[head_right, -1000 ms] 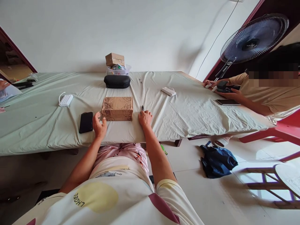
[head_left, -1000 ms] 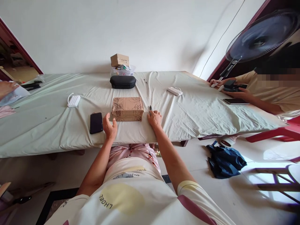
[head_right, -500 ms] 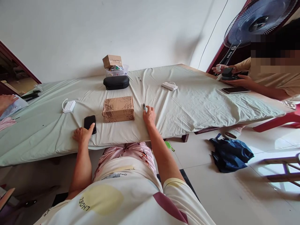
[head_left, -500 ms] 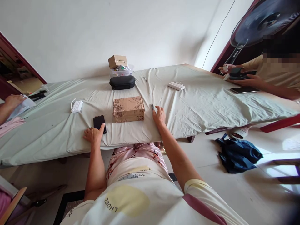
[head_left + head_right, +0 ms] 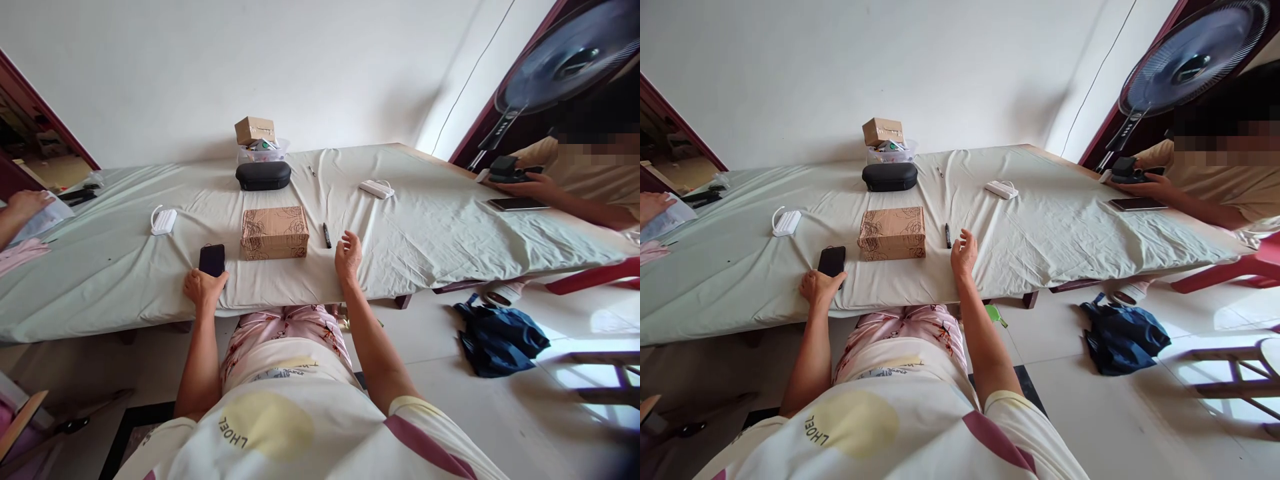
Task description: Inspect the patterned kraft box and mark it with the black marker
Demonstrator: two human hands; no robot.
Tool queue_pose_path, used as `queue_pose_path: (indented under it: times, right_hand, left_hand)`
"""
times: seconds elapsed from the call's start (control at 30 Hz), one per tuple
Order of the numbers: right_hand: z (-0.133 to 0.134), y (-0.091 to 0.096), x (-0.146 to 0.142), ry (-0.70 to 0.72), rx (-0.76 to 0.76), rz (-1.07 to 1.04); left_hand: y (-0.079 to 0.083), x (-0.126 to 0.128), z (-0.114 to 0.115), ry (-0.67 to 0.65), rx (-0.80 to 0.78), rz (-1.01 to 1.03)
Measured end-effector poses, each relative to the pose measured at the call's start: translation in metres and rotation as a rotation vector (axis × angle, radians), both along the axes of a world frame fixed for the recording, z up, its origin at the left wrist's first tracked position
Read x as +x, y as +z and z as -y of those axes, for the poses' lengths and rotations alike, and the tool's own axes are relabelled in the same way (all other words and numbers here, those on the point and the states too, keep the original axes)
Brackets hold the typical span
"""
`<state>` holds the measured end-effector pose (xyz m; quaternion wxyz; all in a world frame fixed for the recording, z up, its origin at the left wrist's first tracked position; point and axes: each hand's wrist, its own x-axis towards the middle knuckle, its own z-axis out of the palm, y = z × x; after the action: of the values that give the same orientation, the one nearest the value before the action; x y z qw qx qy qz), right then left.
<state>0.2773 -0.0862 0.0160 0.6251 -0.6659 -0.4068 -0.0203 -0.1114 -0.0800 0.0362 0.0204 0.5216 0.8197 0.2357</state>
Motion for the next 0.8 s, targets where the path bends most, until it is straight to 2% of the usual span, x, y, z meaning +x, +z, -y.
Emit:
queue_pose_path:
  times: [0.13,0.23,0.3,0.43,0.5,0.6,0.7,0.8]
  right_hand:
    - [0.032,-0.005,-0.017,0.084,0.096,-0.042]
    - [0.059,-0.006,-0.040,0.205,0.114,-0.128]
    - [0.078,-0.006,-0.059,0.378,0.066,-0.190]
    - [0.119,-0.004,-0.092,0.880,-0.184,-0.266]
    - [0.137,-0.001,-0.104,1.042,-0.254,-0.348]
    - [0.156,0.006,-0.115,1.042,-0.217,-0.428]
    - [0.166,0.012,-0.119,0.912,-0.136,-0.439]
    - [0.170,0.014,-0.119,0.808,-0.112,-0.437]
  left_hand:
    - [0.004,0.007,0.023,0.011,0.177,0.112]
    - [0.007,0.029,0.045,-0.036,0.318,0.239]
    - [0.011,0.053,0.059,-0.155,0.409,0.320]
    - [0.024,0.108,0.075,-0.452,0.511,0.479]
    - [0.031,0.133,0.080,-0.530,0.532,0.521]
    - [0.037,0.162,0.089,-0.578,0.540,0.566]
    - [0.036,0.179,0.101,-0.608,0.532,0.608]
    - [0.029,0.186,0.110,-0.612,0.517,0.635]
